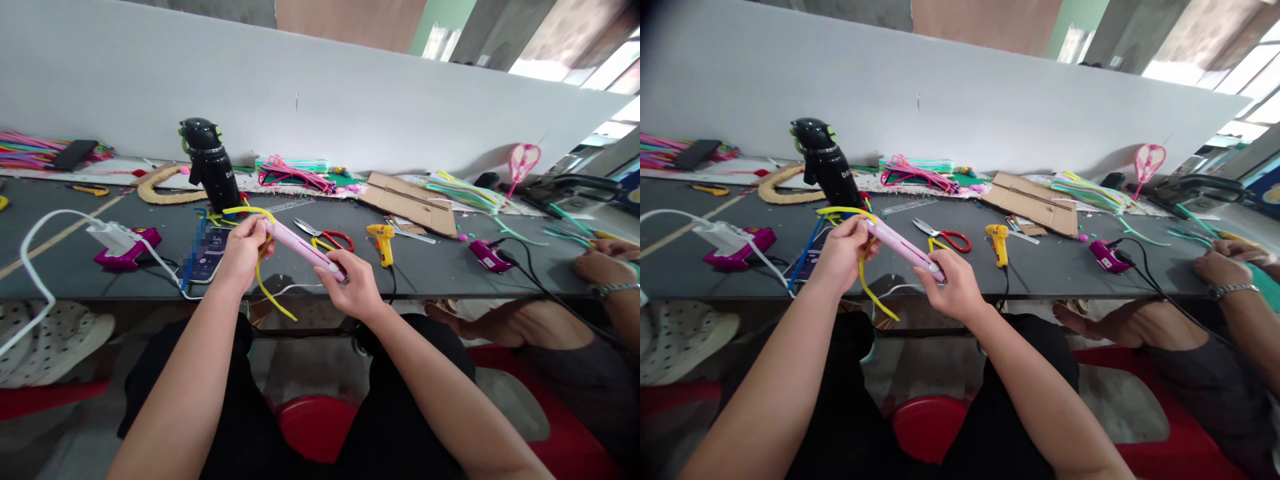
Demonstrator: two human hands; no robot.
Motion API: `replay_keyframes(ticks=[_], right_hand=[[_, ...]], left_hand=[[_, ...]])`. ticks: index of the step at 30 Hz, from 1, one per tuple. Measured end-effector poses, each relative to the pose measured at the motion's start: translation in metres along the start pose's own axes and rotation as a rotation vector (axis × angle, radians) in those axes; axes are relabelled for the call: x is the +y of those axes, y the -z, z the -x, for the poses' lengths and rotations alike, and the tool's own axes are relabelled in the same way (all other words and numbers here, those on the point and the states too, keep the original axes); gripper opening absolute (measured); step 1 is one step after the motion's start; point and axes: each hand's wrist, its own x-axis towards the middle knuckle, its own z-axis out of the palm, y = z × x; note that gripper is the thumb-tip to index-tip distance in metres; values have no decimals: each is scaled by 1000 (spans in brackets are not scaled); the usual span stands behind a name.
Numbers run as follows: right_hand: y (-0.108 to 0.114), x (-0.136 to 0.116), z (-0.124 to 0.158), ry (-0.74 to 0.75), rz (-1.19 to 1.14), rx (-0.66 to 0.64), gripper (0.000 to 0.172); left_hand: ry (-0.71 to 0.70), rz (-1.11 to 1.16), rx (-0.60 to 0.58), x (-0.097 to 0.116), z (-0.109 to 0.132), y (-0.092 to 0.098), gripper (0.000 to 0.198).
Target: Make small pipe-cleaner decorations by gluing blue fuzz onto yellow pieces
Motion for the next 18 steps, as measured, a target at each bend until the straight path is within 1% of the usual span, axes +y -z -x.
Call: replay_keyframes(ticks=[3, 6, 14, 18], right_hand=[[0, 0, 0, 7, -1, 5, 20], [0, 0, 0, 15, -5, 10, 19], [1, 0, 0, 17, -6, 14, 18], [1, 0, 0, 15, -7, 11, 18]], left_hand=[[5, 17, 6, 0, 1, -1, 11], [4, 1, -13, 0, 1, -2, 11], [26, -16, -25, -1, 1, -2, 16], [27, -11, -53, -2, 1, -1, 19]])
